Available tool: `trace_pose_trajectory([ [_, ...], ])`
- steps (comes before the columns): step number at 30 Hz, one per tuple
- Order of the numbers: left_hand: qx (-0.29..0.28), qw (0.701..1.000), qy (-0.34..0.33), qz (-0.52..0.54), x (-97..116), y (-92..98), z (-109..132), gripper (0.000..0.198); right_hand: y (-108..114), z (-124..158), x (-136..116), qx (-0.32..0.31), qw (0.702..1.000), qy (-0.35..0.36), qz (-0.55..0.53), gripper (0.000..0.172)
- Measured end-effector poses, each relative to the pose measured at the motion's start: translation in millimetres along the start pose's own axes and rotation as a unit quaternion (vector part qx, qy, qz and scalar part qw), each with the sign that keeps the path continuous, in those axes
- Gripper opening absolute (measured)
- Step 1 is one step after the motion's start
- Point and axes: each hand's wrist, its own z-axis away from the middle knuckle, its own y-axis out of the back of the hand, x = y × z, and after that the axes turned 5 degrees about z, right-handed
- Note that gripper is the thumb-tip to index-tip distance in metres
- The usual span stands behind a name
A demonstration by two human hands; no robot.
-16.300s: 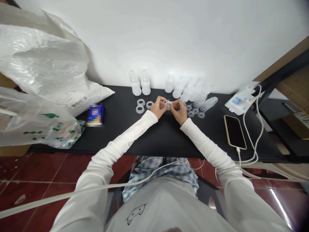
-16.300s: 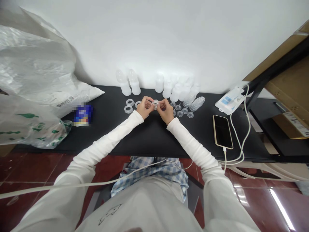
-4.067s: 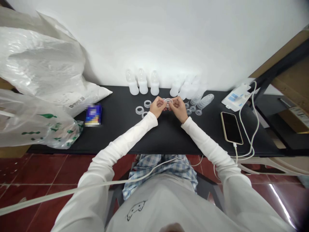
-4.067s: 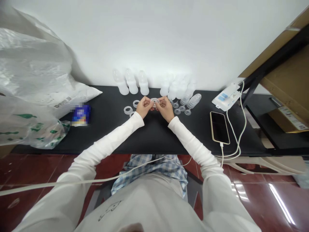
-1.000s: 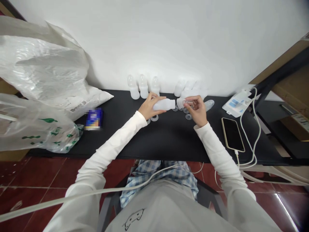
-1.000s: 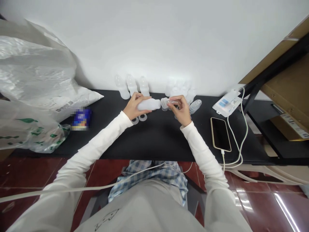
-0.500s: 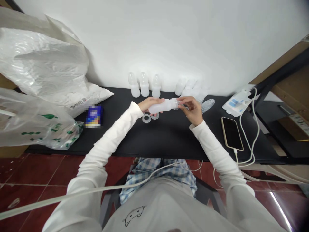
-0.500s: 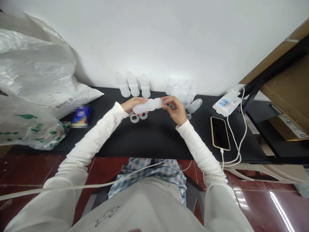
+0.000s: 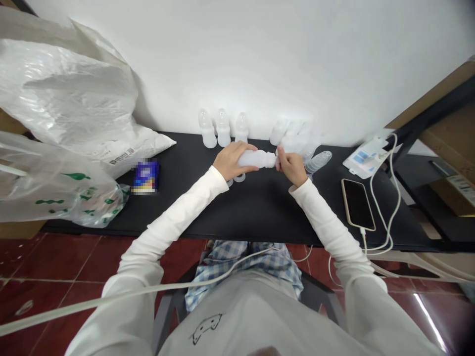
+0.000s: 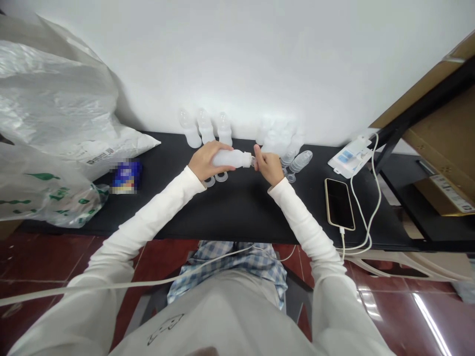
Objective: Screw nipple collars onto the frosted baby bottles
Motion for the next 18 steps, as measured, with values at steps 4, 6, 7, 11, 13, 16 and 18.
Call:
trace_pose_trajectory([
  [4, -0.016, 0.999, 0.023, 0.038, -5, 3.5, -1, 0.047, 7, 2, 5, 0.006, 0.985, 0.169, 0.035, 0.060],
  [6, -0.025, 0.997, 0.026, 0.062, -10, 3.2, -2, 0.048, 8, 3, 8, -0.015, 0.972, 0.226, 0.069, 0.060],
  [7, -0.030, 0.997, 0.016, 0.063, -12, 2.4, -3, 0.049, 7, 3, 8, -0.015, 0.969, 0.231, 0.085, 0.058],
  [11, -0.009, 0.994, -0.107, -0.004, -26, -3.5, -3, 0.053, -1, 1, 10, -0.016, 0.984, 0.165, 0.062, 0.057],
  [13, 0.016, 0.981, -0.182, -0.060, -34, -7.1, -2, 0.054, -6, 1, 9, -0.062, 0.993, 0.104, -0.014, 0.062],
  [16, 0.035, 0.964, -0.233, -0.126, -44, -13.2, 1, 0.048, -8, 2, 5, -0.130, 0.985, 0.042, -0.107, 0.064],
  [18, 0.032, 0.959, -0.237, -0.152, -49, -16.9, 3, 0.044, -7, 5, 1, -0.154, 0.981, 0.029, -0.111, 0.065],
])
